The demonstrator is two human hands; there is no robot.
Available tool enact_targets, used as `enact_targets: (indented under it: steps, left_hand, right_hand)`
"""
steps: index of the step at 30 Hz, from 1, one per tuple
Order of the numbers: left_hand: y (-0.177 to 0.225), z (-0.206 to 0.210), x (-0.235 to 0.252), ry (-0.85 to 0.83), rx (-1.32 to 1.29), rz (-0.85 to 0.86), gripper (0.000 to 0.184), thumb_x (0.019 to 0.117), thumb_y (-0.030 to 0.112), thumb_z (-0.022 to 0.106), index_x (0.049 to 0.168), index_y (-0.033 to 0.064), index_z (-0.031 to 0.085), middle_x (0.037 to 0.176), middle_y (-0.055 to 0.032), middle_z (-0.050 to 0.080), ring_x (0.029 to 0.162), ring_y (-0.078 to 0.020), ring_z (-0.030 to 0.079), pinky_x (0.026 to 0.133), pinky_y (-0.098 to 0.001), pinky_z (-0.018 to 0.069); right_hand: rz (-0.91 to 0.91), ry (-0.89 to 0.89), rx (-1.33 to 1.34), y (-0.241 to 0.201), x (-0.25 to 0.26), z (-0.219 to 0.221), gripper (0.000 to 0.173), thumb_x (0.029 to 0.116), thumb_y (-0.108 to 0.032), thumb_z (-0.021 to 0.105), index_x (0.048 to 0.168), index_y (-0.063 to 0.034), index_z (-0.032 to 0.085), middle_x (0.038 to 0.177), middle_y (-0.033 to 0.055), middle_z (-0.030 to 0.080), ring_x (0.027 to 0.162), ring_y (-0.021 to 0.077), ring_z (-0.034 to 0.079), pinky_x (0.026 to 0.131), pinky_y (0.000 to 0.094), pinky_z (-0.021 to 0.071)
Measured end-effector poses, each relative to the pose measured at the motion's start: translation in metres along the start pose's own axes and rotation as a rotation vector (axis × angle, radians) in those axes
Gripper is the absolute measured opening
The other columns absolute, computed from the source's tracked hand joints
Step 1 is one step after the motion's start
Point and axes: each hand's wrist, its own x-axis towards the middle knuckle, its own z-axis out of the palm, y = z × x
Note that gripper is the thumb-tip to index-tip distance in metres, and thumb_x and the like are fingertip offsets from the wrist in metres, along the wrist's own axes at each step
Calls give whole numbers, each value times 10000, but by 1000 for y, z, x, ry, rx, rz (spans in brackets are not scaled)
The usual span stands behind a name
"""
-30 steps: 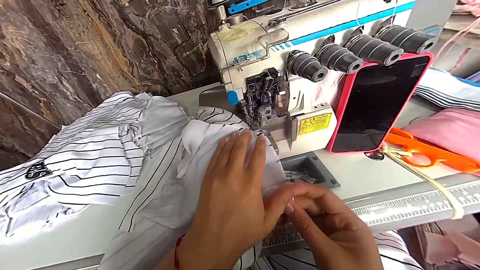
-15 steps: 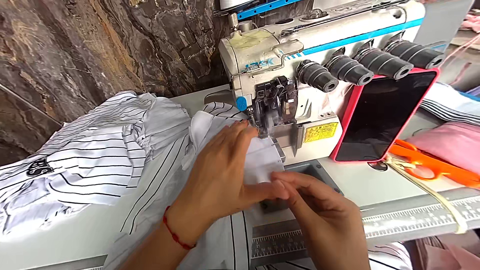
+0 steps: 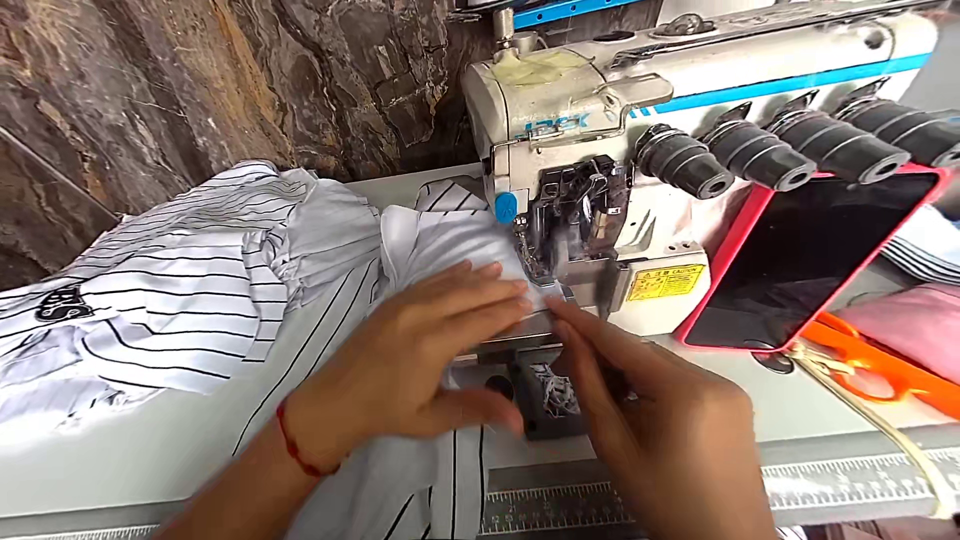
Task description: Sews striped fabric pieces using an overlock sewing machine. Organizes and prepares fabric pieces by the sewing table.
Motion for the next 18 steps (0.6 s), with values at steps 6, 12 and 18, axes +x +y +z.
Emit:
enact_targets:
  steps: [6,12,18]
  left_hand:
    - [-46,-8,21,-89,-29,-5,706,1057,568,315,1247,24,722,1338,-79,689,1329,-207,595,1147,-385,444]
    - [-102,-4,42,-49,-53,-97,360,996,276,575,1184,12,731,1228,-115,722,1139,-177,684,997,-372,533]
    - [-8,-13,-1,-19,35,-229,584,843,514,737,1233,79,729,1283,-47,698,1203,-146,647,1012,-348,545]
  right_hand:
    - [8,-202,24,-24,-12,-24,297,987,-136,599,1173,46,744,680,80,697,504,117,574,472,242,452]
    - [67,-379,199,-42,-34,-35,312,981,-97,633,1227,82,703,725,122,725,528,153,622,501,266,500]
    - [10,-295,335,-28,-40,-51,232,1016,-73,573,1113,79,720,795,162,728,652,147,673,621,253,553]
